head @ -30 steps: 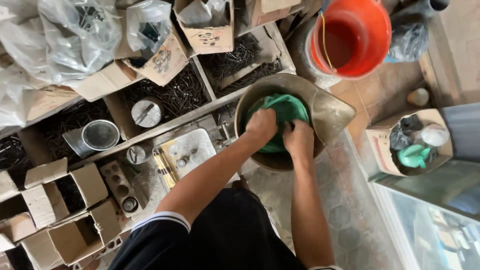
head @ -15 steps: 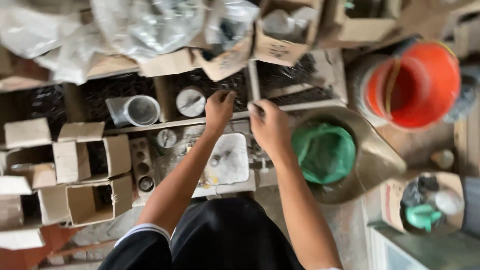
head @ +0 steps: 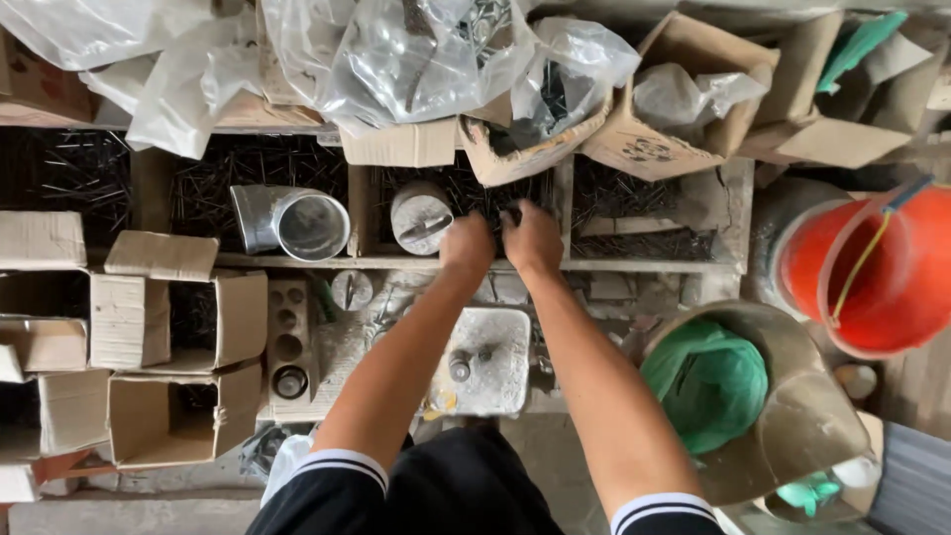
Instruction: The person sorts various nails and metal fasteners from a collection in a funnel-like container by hand and places them into different cardboard boxes on a shelf.
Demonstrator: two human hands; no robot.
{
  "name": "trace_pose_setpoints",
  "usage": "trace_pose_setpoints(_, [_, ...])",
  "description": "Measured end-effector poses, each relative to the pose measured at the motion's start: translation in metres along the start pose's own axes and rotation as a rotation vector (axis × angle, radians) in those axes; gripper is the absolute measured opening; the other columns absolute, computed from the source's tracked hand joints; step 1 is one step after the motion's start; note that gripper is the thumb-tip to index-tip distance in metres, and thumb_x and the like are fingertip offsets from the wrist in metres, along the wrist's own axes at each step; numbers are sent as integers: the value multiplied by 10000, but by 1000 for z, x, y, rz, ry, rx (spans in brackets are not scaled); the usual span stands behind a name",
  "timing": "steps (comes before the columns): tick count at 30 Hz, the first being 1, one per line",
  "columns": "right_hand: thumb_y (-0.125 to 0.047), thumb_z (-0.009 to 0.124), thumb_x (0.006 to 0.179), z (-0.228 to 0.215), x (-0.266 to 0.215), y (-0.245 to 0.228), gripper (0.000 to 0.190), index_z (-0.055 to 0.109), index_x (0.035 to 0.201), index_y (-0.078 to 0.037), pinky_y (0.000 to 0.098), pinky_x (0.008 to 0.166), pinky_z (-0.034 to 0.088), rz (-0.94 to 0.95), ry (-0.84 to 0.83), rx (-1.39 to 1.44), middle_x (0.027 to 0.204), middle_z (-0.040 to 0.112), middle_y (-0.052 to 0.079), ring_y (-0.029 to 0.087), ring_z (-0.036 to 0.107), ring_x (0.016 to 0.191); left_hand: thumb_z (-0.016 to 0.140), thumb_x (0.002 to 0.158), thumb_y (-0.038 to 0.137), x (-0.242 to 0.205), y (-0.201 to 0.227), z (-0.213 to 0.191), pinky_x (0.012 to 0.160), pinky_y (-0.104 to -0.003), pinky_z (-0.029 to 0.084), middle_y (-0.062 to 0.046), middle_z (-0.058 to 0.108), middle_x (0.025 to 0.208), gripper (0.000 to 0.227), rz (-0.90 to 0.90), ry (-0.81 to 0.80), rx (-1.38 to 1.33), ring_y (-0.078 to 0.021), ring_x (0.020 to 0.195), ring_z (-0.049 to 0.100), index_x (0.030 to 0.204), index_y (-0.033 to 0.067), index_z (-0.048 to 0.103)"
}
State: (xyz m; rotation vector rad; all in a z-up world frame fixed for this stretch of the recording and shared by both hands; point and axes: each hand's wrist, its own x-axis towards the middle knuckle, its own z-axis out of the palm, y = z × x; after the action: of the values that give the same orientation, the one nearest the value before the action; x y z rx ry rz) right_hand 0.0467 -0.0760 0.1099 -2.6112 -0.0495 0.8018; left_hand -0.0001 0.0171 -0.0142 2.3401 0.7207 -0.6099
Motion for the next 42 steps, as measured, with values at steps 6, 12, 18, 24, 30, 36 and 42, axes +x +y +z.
trace_pose_setpoints(6, [-442, 597, 1011, 27, 36, 27, 357, 720, 1200, -166, 576, 935, 578, 26, -15, -155, 1141, 759, 152, 399, 710, 1126, 523, 953, 114, -1, 25, 1, 872, -526, 609, -200, 768, 1081, 285, -57, -84, -25, -394, 1016, 749, 1197, 22, 638])
trace_pose_setpoints(12, [-379, 541, 1022, -25, -4, -4, 302, 686, 1187, -171, 594, 934, 567, -15, 147, 35, 1137, 736, 144, 401, 700, 1107, 503, 1004, 120, 0, 29, -11, 915, -510, 608, -222, 753, 1129, 308, -38, -48, -57, -409, 1096, 724, 1234, -23, 649])
trace_pose_setpoints(18, [-263, 555, 1049, -80, -68, -16, 352, 639, 1258, 8, 655, 919, 566, -164, 250, 470, 1145, 699, 261, 485, 663, 1120, 526, 1008, 236, -31, 33, -36, 929, -558, 593, -230, 743, 1130, 340, -119, -34, -221, -430, 1110, 709, 1235, -13, 573])
trace_pose_setpoints(24, [-222, 723, 966, -169, -197, 27, 297, 702, 1176, -13, 471, 902, 572, -186, 456, 575, 1087, 715, 249, 382, 708, 1072, 496, 1021, 294, -55, 29, -51, 780, -626, 586, -277, 721, 907, 324, 94, 107, -313, -510, 949, 713, 1030, -8, 612])
trace_pose_setpoints(30, [-248, 751, 978, -196, -268, 162, 234, 735, 1138, -78, 342, 823, 557, 19, 527, 559, 973, 714, 80, 137, 636, 906, 511, 1029, 327, -248, 125, -130, 873, -635, 554, -262, 739, 1042, 366, 356, -44, -387, -507, 1029, 692, 1188, 32, 659])
trace_pose_setpoints(36, [-450, 718, 939, -160, -240, 265, 384, 756, 1189, -161, 509, 962, 557, 299, 261, 142, 1117, 759, 126, 346, 691, 1127, 534, 947, 398, -316, 208, -39, 719, -564, 622, -186, 758, 853, 346, 580, -269, -19, -423, 890, 754, 1025, 99, 689])
trace_pose_setpoints(42, [-442, 713, 913, -128, -201, 306, 433, 778, 1058, -40, 611, 888, 563, 220, 175, 54, 974, 762, 247, 471, 713, 1030, 416, 942, 209, -288, 242, 57, 685, -554, 624, -172, 739, 881, 315, 554, -312, 165, -458, 860, 751, 1051, -6, 619])
